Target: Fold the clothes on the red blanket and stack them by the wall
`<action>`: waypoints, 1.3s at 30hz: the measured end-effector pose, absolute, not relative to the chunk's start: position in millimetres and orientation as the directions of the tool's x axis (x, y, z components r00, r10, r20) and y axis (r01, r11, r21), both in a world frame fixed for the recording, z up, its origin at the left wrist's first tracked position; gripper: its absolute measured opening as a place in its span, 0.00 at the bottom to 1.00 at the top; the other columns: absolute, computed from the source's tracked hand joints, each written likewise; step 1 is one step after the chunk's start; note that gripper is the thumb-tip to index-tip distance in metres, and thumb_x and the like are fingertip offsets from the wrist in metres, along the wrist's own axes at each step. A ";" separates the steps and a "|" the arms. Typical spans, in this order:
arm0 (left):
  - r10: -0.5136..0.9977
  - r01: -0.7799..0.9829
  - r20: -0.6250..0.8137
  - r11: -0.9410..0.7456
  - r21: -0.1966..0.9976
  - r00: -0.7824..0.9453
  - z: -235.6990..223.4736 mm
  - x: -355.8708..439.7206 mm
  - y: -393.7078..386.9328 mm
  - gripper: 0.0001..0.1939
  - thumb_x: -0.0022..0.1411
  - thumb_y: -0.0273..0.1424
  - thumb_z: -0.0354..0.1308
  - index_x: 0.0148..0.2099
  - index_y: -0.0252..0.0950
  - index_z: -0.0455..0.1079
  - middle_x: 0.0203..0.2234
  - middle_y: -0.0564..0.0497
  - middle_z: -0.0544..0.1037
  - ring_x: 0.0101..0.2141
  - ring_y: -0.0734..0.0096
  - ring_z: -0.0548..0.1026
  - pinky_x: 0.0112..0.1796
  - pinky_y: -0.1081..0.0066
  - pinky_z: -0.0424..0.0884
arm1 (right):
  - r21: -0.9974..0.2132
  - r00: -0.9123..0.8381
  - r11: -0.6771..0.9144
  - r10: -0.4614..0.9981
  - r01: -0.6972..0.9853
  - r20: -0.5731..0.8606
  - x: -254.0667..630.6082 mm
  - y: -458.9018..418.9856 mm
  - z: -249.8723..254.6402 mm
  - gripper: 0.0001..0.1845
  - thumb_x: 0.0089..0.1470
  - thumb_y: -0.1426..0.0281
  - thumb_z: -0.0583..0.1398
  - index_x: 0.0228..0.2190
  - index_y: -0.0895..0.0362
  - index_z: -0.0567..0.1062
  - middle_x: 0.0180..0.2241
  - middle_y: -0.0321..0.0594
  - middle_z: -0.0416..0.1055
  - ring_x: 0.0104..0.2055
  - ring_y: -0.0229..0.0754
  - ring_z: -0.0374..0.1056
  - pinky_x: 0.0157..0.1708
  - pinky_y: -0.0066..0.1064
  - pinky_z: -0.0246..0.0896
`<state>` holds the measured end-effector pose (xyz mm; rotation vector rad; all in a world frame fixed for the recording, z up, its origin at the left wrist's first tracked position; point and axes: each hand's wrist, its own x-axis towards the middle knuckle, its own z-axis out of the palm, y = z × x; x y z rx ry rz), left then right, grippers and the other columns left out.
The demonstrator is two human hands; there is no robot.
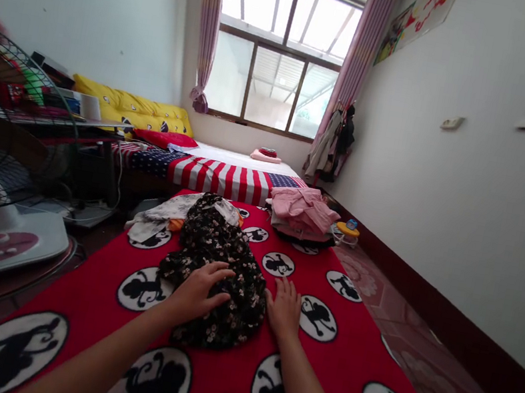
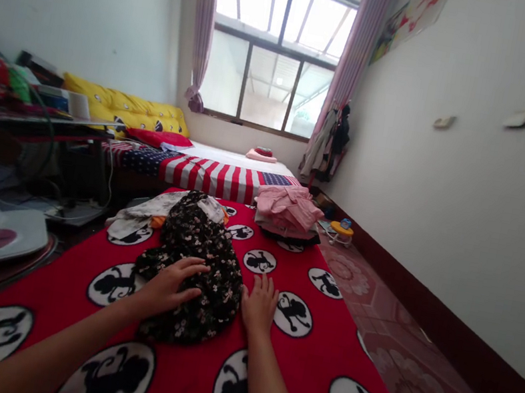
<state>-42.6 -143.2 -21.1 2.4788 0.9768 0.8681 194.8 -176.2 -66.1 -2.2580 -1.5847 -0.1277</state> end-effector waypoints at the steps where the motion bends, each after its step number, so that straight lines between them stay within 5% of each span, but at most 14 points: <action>1: 0.753 0.550 0.405 -0.656 0.517 0.518 -37.6 -47.9 -138.2 0.24 0.56 0.38 0.60 0.56 0.41 0.70 0.57 0.43 0.68 0.56 0.52 0.66 0.57 0.56 0.61 | -0.254 0.362 -0.293 0.886 0.922 0.291 195.6 -175.6 -66.9 0.26 0.62 0.61 0.48 0.57 0.58 0.66 0.63 0.44 0.57 0.65 0.50 0.49 0.61 0.44 0.41; 6: 0.799 0.634 0.397 -0.601 0.487 0.452 -82.0 -61.6 -122.1 0.25 0.59 0.41 0.57 0.58 0.43 0.68 0.61 0.45 0.64 0.60 0.52 0.61 0.61 0.52 0.54 | -0.255 0.366 -0.296 0.882 0.921 0.298 196.9 -174.5 -68.7 0.25 0.62 0.60 0.48 0.56 0.57 0.67 0.62 0.44 0.59 0.64 0.50 0.51 0.61 0.43 0.42; 39: 0.801 0.580 0.429 -0.599 0.552 0.418 -75.9 -59.1 -128.8 0.24 0.56 0.40 0.62 0.54 0.40 0.72 0.59 0.42 0.67 0.59 0.51 0.62 0.59 0.53 0.55 | -0.147 0.275 -0.243 0.924 0.959 0.266 213.4 -164.6 -75.6 0.29 0.59 0.60 0.47 0.56 0.63 0.65 0.60 0.49 0.61 0.62 0.49 0.55 0.60 0.36 0.47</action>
